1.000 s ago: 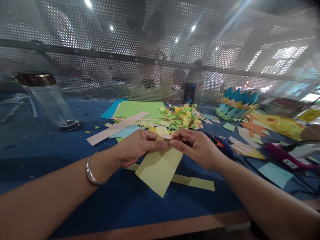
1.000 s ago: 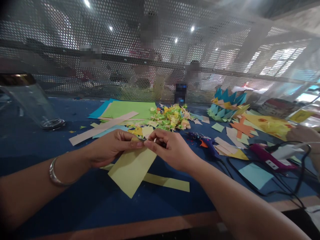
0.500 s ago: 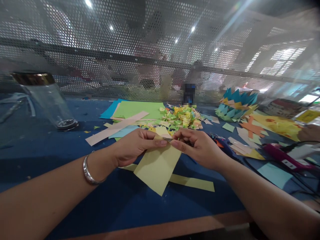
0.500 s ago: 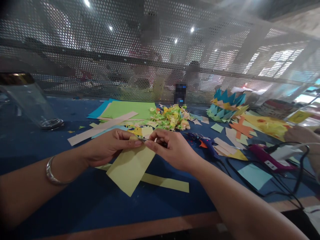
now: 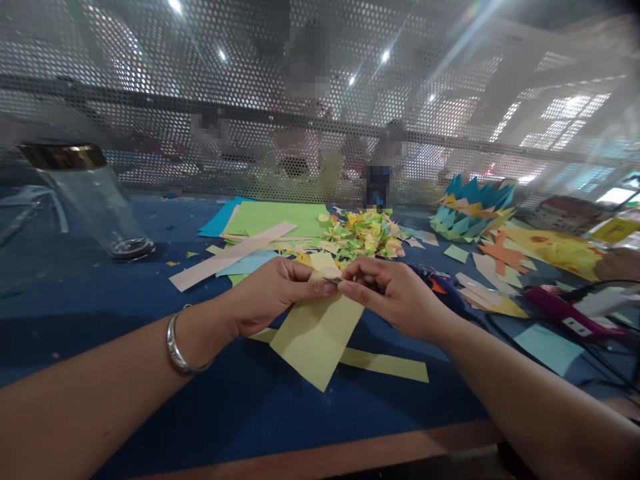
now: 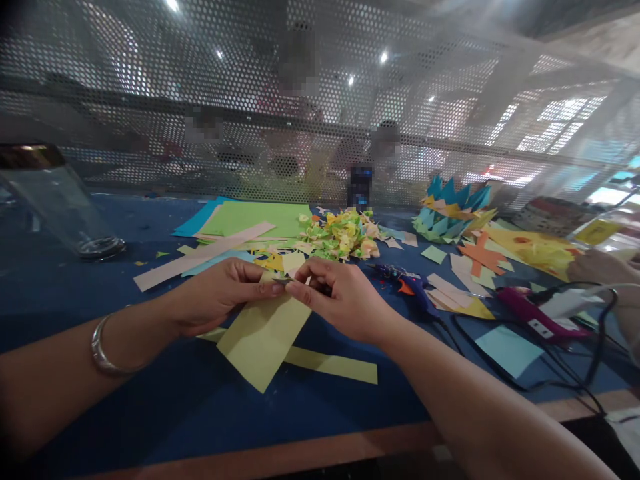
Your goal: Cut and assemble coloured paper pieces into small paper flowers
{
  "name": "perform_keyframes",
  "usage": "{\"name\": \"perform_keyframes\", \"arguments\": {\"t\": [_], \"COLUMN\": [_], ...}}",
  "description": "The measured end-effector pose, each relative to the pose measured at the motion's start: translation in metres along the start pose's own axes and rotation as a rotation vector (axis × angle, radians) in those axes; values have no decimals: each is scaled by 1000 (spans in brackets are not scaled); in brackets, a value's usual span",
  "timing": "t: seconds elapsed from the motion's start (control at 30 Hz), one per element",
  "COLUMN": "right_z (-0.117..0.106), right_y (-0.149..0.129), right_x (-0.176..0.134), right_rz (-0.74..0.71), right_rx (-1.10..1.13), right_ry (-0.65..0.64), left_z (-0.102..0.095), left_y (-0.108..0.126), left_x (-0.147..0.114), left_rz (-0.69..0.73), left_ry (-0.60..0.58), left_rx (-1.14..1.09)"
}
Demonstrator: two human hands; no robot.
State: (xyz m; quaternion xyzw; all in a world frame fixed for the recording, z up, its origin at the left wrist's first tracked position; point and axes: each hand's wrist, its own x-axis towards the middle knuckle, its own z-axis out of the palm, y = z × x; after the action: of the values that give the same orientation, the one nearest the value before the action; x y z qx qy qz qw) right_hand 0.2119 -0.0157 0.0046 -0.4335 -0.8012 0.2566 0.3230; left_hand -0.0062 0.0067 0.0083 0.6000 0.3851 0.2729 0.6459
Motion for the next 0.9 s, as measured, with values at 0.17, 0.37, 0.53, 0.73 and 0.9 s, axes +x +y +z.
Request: {"name": "perform_keyframes", "arguments": {"t": [0.17,0.37,0.53,0.73,0.9], "right_z": [-1,0,1,3,4], "right_y": [-1,0,-1,-2,1], "right_x": [0,0,1,0,-1], "right_rz": [3,2,-1,4,-7], "right_rx": [8,-5,-27,-18,-11], "right_ry": [10,14,11,0,-4], "left_z": [1,-1,-1,2,2], "left_y": [0,-2,-6,-7,-7], "left_x": [-1,1,2,2,1], "left_rz": [32,64,63,-3,-9], "left_ry": [16,-2,-39,-70,-73], "left_rx": [8,42,37,-59,-60]}}
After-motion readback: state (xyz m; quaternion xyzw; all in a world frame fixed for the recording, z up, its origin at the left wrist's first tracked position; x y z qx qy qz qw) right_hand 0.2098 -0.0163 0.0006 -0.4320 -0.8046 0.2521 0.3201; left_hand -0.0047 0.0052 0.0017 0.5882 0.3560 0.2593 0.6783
